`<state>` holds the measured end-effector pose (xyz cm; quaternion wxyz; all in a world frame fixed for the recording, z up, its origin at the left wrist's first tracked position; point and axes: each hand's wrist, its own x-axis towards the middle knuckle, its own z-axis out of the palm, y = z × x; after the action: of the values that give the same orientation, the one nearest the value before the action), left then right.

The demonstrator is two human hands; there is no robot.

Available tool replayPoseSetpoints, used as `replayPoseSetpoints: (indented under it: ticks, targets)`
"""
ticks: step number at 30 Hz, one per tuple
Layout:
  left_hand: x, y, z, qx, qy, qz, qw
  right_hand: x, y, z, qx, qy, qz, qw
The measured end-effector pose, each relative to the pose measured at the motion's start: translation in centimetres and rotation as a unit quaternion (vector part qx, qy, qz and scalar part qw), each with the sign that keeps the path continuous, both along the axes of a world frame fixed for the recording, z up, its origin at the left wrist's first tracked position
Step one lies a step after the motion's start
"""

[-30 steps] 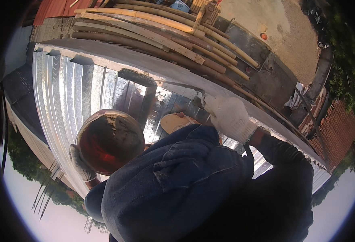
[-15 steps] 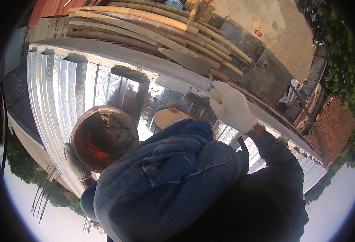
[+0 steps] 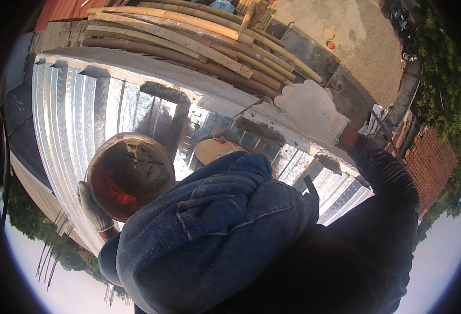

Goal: The person scoops cement from a red bucket with a trowel and applies it to the seams of a corrugated metal roof. The person repeatedly scoops and spreads the cement along the roof ridges.

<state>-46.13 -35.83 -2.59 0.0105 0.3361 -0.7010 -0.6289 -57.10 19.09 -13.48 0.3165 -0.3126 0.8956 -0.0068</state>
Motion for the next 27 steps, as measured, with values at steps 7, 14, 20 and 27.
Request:
replayPoseSetpoints:
  ticks: [7,14,20,27]
  targets:
    - [0.9,-1.8,-0.5,-0.012,-0.014,0.015,1.0,-3.7,-0.5,-0.7,0.042,0.015,0.124,0.991]
    - [0.9,-0.9,-0.3,-0.019,-0.013,0.015,1.0,0.4,5.0,0.0,-0.018,-0.023,-0.045,0.999]
    - [1.7,-4.4,-1.4,-0.083,-0.071,0.064,0.992,8.0,4.2,-1.3,-0.109,-0.015,-0.217,0.97]
    - [0.4,-0.1,0.4,-0.025,-0.001,-0.024,0.999,15.5,2.2,-1.6,-0.065,-0.043,-0.252,0.965]
